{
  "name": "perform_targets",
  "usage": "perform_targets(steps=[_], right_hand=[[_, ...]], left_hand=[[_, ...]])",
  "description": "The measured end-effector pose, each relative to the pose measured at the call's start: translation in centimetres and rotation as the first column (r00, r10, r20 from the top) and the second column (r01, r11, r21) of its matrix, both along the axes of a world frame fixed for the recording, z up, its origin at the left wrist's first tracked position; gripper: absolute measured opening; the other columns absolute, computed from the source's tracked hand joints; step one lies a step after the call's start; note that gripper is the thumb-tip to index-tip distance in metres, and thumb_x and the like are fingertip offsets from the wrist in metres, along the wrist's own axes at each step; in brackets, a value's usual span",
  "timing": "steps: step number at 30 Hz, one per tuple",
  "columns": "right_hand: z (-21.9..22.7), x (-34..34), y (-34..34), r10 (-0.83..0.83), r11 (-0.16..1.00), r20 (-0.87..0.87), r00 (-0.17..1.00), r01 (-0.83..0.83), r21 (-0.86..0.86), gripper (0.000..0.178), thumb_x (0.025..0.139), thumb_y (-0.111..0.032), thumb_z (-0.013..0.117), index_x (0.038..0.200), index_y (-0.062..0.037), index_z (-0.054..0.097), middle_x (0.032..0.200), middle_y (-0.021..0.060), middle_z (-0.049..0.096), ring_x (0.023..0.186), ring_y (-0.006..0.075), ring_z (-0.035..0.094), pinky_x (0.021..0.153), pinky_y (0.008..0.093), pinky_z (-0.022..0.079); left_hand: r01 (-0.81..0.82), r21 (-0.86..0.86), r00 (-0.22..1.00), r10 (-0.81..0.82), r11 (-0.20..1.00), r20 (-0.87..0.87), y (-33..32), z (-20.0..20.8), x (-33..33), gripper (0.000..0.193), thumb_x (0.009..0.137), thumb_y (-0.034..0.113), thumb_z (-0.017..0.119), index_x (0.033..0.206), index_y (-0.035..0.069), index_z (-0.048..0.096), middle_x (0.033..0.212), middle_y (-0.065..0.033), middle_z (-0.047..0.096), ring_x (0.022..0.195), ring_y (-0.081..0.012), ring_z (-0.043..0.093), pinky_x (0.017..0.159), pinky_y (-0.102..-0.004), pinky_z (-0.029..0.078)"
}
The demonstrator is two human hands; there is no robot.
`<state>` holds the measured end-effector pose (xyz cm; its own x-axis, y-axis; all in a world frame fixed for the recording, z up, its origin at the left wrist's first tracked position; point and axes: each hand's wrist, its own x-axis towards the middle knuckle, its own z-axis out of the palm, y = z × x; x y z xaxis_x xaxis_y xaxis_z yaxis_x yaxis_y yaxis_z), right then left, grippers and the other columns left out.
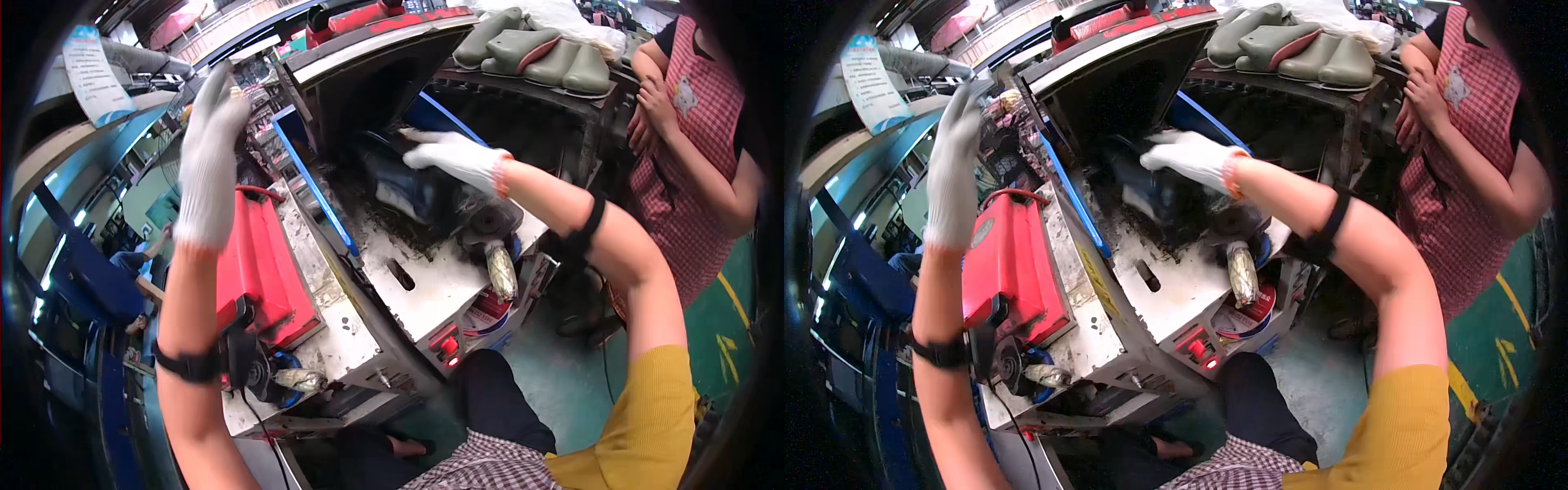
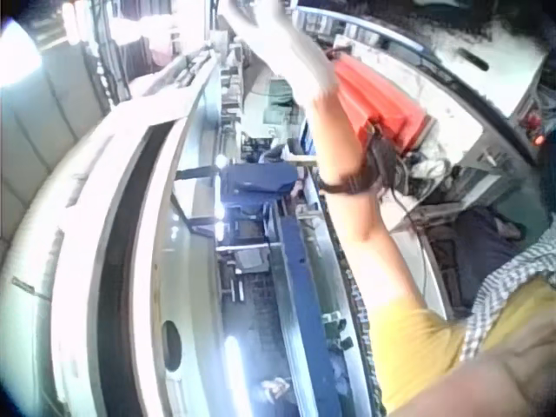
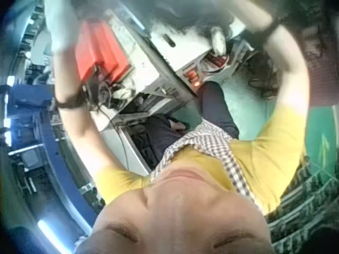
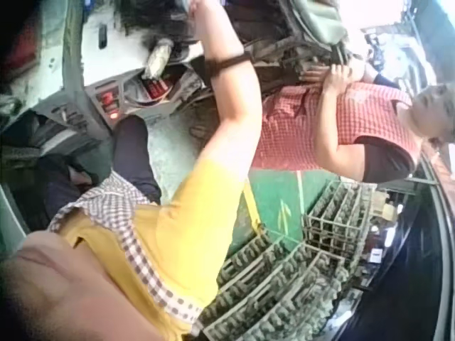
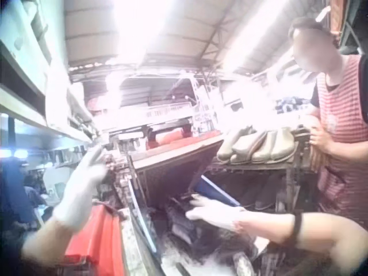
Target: Operate a sole-attaching machine to press shoe soles onto lasted uppers.
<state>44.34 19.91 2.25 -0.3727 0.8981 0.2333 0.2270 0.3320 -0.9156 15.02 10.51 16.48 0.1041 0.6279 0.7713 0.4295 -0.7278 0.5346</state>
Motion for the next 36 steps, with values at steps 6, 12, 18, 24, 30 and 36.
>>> perform_targets(steps=[6, 12, 18, 24, 30, 36], right_hand=[[-3.6, -4.9, 6.6, -0.278, 0.949, 0.777, 0.565, 0.035, 0.314, 0.092, 0.085, -0.066, 0.067, 0.161, -0.0166, 0.051, 0.147, 0.0324, 0.060, 0.137, 0.0451, 0.060, 0.115, 0.0445, 0.048], [-5.1, -1.7, 7.3, -0.169, 0.970, 0.813, 0.558, -0.051, 0.237, 0.109, 0.079, -0.072, 0.072, 0.168, -0.0212, 0.039, 0.151, 0.0400, 0.048, 0.135, 0.0536, 0.057, 0.114, 0.0508, 0.049], [-3.8, -4.2, 6.3, -0.202, 0.969, 0.851, 0.485, -0.030, 0.247, 0.112, 0.077, -0.071, 0.077, 0.168, -0.0179, 0.040, 0.155, 0.0417, 0.044, 0.136, 0.0550, 0.056, 0.114, 0.0515, 0.049], [-3.0, -0.2, 2.6, -0.038, 0.962, 0.848, 0.528, -0.211, 0.174, 0.089, 0.087, -0.063, 0.070, 0.154, -0.0050, 0.057, 0.148, 0.0331, 0.057, 0.134, 0.0456, 0.061, 0.113, 0.0454, 0.049], [-3.5, 3.4, -12.5, -0.209, 0.797, 0.533, 0.820, -0.172, 0.579, 0.050, 0.096, -0.033, 0.070, 0.136, -0.0027, 0.067, 0.123, 0.0205, 0.070, 0.114, 0.0382, 0.068, 0.100, 0.0477, 0.055], [-9.5, 2.3, -18.6, -0.330, 0.682, 0.331, 0.884, -0.019, 0.731, 0.045, 0.082, -0.012, 0.083, 0.126, -0.0064, 0.071, 0.126, 0.0181, 0.069, 0.128, 0.0446, 0.062, 0.114, 0.0496, 0.051]], left_hand=[[0.200, 0.008, 0.979, -0.199, 0.980, -0.047, 9.5, 3.1, 5.8, 0.068, 0.101, 0.036, 0.066, 0.153, -0.005, 0.051, 0.144, -0.0226, 0.064, 0.131, -0.0315, 0.062, 0.109, -0.0395, 0.053], [-0.180, 0.140, 0.721, 0.228, 0.974, -0.654, 10.6, 8.6, 7.3, 0.062, 0.097, 0.043, 0.069, 0.136, -0.004, 0.065, 0.132, -0.0211, 0.068, 0.122, -0.0272, 0.064, 0.104, -0.0365, 0.051], [-0.044, 0.127, 0.821, 0.108, 0.991, -0.561, 15.9, 8.5, 5.6, 0.062, 0.098, 0.040, 0.070, 0.144, 0.000, 0.062, 0.136, -0.0161, 0.069, 0.123, -0.0242, 0.064, 0.106, -0.0333, 0.049], [-0.017, 0.143, 0.894, 0.079, 0.990, -0.441, 14.0, 2.2, 7.5, 0.065, 0.089, 0.035, 0.074, 0.146, 0.006, 0.064, 0.122, -0.0180, 0.074, 0.113, -0.0278, 0.072, 0.103, -0.0373, 0.055], [-0.076, 0.350, 0.861, 0.239, 0.934, -0.449, 8.1, -7.3, 10.3, 0.053, 0.087, 0.020, 0.070, 0.137, 0.008, 0.063, 0.130, -0.0199, 0.068, 0.126, -0.0386, 0.064, 0.111, -0.0473, 0.049], [-0.104, 0.473, 0.830, 0.338, 0.875, -0.443, 5.4, -17.4, 11.0, 0.065, 0.081, 0.009, 0.069, 0.144, 0.011, 0.056, 0.134, -0.0172, 0.061, 0.135, -0.0403, 0.056, 0.117, -0.0531, 0.040]])
